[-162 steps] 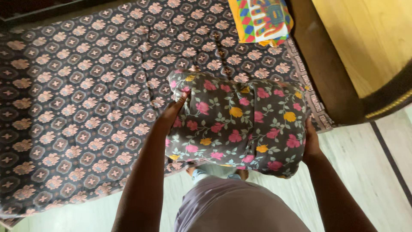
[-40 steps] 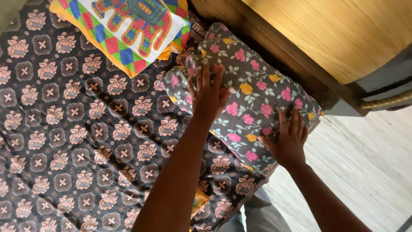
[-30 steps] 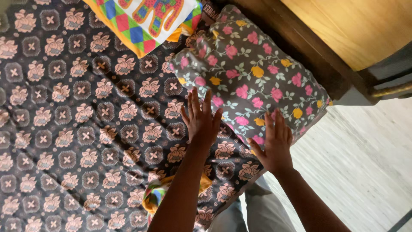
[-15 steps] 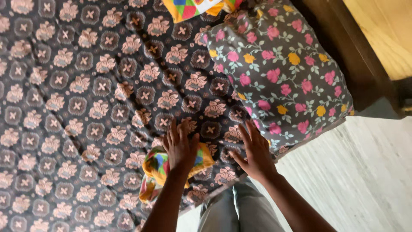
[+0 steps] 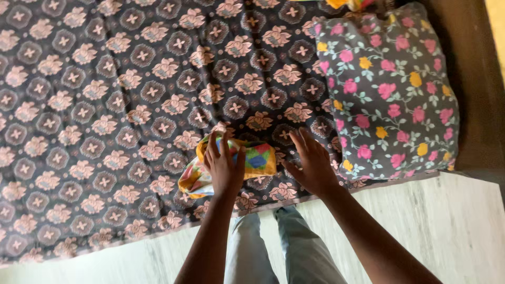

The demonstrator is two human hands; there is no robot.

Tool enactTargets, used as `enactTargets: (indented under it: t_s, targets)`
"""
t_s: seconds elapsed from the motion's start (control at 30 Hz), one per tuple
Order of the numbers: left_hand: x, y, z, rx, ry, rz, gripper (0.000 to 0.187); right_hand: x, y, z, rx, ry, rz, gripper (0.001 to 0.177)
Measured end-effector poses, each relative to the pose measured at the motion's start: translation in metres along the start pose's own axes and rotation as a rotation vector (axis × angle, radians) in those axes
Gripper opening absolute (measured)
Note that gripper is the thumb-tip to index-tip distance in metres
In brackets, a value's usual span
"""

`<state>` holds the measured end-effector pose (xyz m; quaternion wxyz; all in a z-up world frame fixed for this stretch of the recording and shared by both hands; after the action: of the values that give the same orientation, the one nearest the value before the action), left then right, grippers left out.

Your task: The person removes a floral pillowcase from a pillow, then folds a colorful patterned pillowcase by hand and places it on a stool.

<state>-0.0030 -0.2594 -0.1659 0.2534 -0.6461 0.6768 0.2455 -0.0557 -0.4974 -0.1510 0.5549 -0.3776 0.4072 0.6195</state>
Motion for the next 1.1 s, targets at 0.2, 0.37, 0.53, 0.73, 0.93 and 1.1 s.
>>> enactTargets:
  t_s: [0.2,0.37,0.53,0.73,0.93,1.1]
  targets:
    - [-0.024,0.009,0.039,-0.193,-0.035,-0.048,0.07,0.024,0.0,0.046,-0.092,0.061,0.056,0.075]
    - [-0.017,0.015,0.092,-0.452,-0.071,0.069,0.089,0.055,0.0,0.085,-0.12,0.021,0.106,0.078]
    - [-0.004,0.019,0.128,-0.331,0.25,0.059,0.058,0.077,-0.001,0.126,-0.2,-0.071,0.048,0.079]
    - [-0.008,0.023,0.124,-0.358,0.468,0.152,0.035,0.107,-0.013,0.158,-0.05,-0.078,0.132,0.091]
    - [-0.065,0.041,0.075,-0.31,0.882,0.225,0.04,0.06,-0.019,0.197,-0.011,-0.2,-0.058,0.053]
    - [-0.128,0.039,0.048,-0.253,1.156,0.235,0.047,0.036,0.002,0.197,0.051,-0.485,-0.095,0.024]
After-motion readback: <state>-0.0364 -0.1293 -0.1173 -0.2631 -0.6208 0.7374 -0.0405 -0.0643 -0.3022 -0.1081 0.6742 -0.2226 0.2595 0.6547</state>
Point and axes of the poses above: each hand's wrist, its own y-axis away from the middle knuckle, its own x-axis out of the palm, z = x × y, the point moved 9 cm from there along -y, towards the middle knuckle, and after that the axes turned 14 degrees about y, right-handed, at the moved point
